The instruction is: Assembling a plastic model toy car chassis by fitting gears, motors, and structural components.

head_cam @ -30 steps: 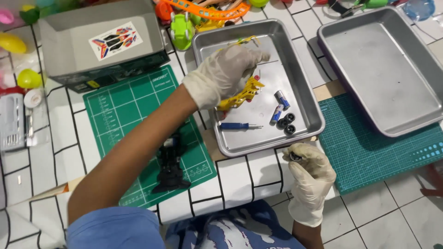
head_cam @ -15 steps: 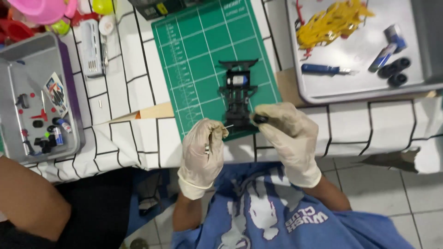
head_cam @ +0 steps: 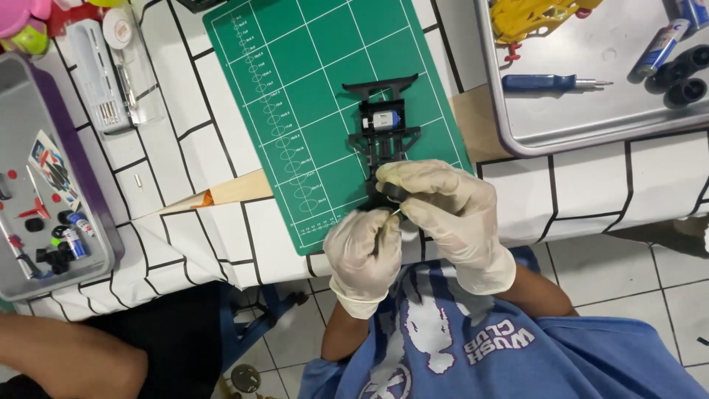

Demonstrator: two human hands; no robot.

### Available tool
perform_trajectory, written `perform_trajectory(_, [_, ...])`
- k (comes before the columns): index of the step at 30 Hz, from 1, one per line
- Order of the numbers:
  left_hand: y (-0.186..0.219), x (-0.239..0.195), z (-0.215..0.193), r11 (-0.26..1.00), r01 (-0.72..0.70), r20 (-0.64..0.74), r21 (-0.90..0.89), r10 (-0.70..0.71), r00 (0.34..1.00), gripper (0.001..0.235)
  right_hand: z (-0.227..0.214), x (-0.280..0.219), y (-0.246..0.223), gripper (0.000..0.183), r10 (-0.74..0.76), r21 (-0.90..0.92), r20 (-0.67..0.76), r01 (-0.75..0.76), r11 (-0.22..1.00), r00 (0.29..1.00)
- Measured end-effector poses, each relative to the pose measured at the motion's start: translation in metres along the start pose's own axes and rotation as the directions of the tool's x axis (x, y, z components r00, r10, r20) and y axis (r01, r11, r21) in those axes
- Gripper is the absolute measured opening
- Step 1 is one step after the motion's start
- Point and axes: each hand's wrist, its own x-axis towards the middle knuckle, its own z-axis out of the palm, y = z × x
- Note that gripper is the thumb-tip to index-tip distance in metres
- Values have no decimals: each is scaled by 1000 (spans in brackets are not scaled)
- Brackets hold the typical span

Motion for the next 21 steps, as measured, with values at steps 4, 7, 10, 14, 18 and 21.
perform_trajectory(4, [-4,-10,1,999,38,-80,12,-37,996,19,8,0,-3,19,70,89,-40,-66,994,997])
perform_trajectory(7, [-10,-17,0,999,38,-121,13,-37,992,17,7,-1,-3,18,90,88,-39,-86,992,995])
perform_trajectory(10, [-11,-19,-2,998,55,-128,-10,-55,990,14,7,-2,-1,18,61,3,-16,-61,998,998])
perform_trajectory(14, [-3,-6,-5,996,74,-114,-46,-79,990,13,7,1,-6,18,11,-86,22,-10,996,1000])
perform_trajectory(18, [-8,-13,-4,996,75,-106,-54,-81,991,15,12,3,-8,15,-19,-89,-11,18,996,1000])
perform_trajectory(21, [-14,-19,-5,997,71,-123,39,-66,990,14,14,5,-8,15,-36,-111,-2,35,993,999])
